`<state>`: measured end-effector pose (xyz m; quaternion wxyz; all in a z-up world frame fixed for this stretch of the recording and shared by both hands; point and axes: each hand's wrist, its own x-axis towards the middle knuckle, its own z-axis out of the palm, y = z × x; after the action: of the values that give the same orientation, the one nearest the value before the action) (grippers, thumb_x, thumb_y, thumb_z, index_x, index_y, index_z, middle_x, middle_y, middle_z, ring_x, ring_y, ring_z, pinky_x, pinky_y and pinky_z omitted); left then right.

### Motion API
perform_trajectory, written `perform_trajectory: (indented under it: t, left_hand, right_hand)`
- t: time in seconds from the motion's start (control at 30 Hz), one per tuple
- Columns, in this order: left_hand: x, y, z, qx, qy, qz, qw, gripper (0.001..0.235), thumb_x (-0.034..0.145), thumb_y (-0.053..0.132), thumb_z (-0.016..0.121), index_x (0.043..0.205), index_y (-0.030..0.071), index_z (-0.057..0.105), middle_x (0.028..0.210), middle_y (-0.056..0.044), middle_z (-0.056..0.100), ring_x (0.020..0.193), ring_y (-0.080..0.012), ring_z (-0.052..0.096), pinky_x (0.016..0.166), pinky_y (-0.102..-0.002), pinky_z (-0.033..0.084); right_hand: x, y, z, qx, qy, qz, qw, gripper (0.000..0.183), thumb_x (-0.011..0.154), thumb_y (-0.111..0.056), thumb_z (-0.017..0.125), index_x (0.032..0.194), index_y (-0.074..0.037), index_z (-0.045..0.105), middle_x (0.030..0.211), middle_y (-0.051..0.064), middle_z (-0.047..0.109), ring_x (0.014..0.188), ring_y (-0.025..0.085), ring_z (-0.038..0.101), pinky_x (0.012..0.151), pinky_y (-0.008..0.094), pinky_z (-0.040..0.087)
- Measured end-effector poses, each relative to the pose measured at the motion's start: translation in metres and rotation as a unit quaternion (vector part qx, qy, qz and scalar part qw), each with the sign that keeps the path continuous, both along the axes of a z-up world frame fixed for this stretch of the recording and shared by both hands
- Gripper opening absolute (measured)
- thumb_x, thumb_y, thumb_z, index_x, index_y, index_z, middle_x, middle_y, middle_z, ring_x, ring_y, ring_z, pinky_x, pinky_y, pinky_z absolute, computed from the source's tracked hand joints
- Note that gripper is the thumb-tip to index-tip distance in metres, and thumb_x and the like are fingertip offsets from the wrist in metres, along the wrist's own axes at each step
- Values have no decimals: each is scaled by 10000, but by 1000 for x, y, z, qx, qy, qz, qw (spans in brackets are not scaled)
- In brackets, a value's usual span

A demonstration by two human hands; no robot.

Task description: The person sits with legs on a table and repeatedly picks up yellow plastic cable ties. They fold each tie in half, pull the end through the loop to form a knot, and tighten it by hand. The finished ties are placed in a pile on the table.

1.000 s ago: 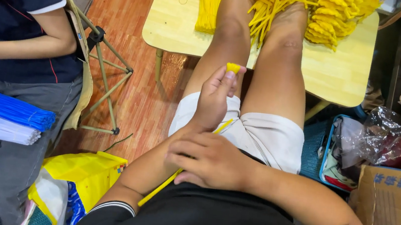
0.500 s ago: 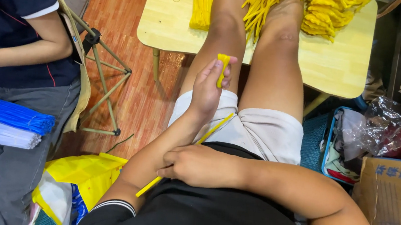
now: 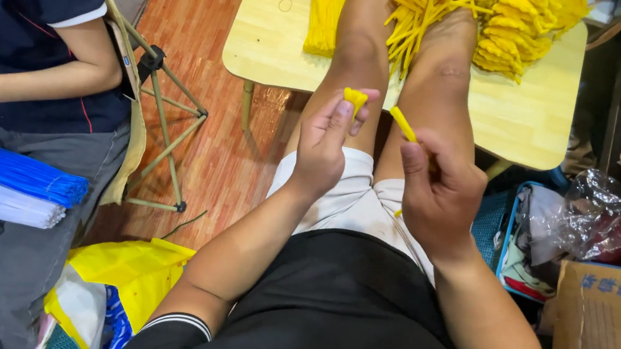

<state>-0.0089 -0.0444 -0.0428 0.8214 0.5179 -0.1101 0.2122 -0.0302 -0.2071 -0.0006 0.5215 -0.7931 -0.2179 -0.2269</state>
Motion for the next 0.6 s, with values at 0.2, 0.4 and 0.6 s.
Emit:
perform_trajectory:
  t: [0.2,0.4,0.6]
  left_hand:
    - [-5,-6,24,16,-65,13,998,351,1128,151,408,1252,-67,654,927,-66,512,814,-107,452,792,-247,475]
    - [-12,-9,35,33,-49,13,998,341,1116,161,435,1242,-44,678,948,-62,529,824,-96,462,833,-249,497]
    - [-14,-10,40,47,-50,2,998,347,1129,180,428,1249,-21,685,957,-60,529,844,-90,466,841,-250,502]
  right_hand:
    - [-5,16,29,-52,-28,-17,998,70,1026,-109,743,1013,-73,802,555,95,521,565,279,649,533,328,469]
    - [-1,16,25,-52,-19,-7,998,78,1023,-126,746,999,-89,810,589,72,575,560,251,641,547,328,488]
    - [-3,21,37,-54,-37,-7,998,87,1034,-98,730,1032,-42,796,571,101,555,538,233,605,521,323,464]
